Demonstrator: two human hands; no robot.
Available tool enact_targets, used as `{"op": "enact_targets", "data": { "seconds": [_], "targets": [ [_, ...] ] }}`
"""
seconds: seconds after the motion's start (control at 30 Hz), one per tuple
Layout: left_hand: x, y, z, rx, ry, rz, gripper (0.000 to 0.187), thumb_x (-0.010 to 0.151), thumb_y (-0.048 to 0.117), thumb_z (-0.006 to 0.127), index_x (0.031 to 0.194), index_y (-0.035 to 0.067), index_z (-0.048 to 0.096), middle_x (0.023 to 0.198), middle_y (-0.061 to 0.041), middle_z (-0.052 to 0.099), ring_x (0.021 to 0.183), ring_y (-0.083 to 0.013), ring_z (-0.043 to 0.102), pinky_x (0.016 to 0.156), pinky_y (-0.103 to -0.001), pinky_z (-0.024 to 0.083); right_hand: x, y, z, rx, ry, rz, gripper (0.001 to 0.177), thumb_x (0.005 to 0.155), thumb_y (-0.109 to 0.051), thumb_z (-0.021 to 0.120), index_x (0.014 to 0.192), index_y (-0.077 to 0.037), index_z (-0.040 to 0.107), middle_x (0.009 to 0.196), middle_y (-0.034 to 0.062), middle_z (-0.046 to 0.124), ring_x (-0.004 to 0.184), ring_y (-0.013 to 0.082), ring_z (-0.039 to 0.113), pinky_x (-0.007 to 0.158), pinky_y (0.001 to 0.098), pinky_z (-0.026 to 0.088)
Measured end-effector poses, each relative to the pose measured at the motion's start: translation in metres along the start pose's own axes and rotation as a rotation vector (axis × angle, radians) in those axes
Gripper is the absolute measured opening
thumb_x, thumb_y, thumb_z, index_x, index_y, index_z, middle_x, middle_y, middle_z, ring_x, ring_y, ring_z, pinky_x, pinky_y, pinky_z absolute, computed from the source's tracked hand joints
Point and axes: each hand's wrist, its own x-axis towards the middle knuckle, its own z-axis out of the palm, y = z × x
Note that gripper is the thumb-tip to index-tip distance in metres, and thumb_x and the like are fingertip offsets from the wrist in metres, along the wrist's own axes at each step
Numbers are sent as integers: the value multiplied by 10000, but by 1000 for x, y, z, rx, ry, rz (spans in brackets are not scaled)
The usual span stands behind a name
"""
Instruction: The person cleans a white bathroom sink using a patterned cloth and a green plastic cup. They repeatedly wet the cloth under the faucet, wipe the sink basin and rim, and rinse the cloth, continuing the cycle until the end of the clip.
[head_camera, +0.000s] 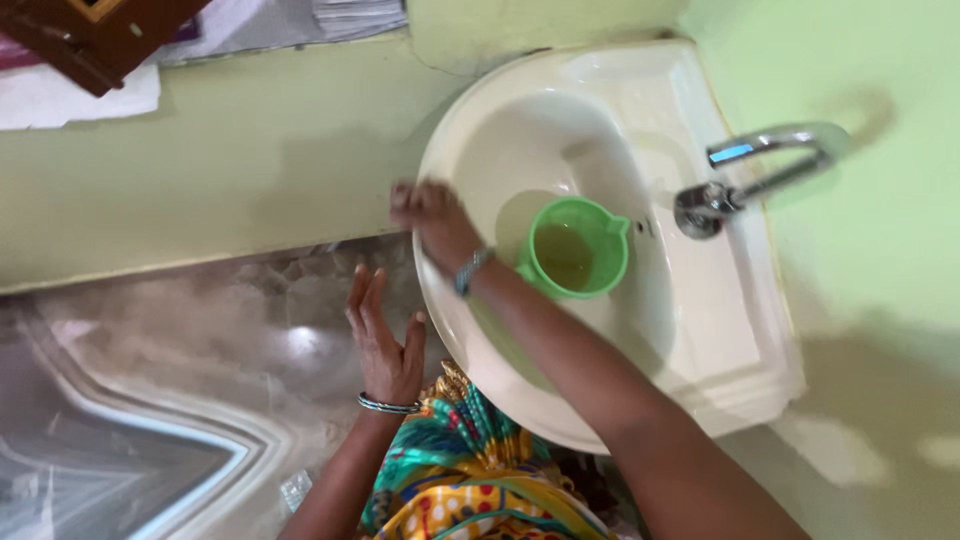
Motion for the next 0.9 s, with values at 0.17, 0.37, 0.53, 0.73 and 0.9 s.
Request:
{"op": "enact_targets", "data": {
  "seconds": [0.17,0.37,0.53,0.73,0.9],
  "targets": [
    [0,6,-2,0,-36,-59,682,882,76,638,1513,-14,393,1612,-277,310,1478,-468,349,1189,-529,361,80,141,12,157,-31,256,142,908,-25,628,953,-151,677,1038,60,653,999,246,622,873,414,515],
    [1,-2,-9,48,-3,-121,630,896,93,639,1484,7,430,1594,-265,327,1455,-473,381,1159,-524,388,93,239,-86,-371,4,135,415,745,128,612,1008,-178,710,1068,110,609,1029,339,567,904,473,451],
    [10,-9,1,86,-48,-92,633,881,127,640,1476,32,446,1603,-237,352,1434,-449,421,1143,-542,381,78,227,-128,-526,48,299,346,777,112,653,936,-187,725,1083,144,549,953,386,550,776,481,483],
    [39,-22,23,272,-282,-197,715,838,276,715,1476,113,437,1605,-207,326,1424,-425,363,1086,-610,318,32,251,-148,-607,204,277,354,773,111,654,963,-174,742,1066,111,574,976,368,593,830,465,517],
    [44,-27,52,359,-351,-151,819,843,354,707,1531,91,349,1606,-200,283,1446,-431,325,1109,-621,260,-30,296,-175,-664,383,690,258,888,69,668,1105,-70,653,1119,219,557,978,395,628,844,480,529]
  ]
}}
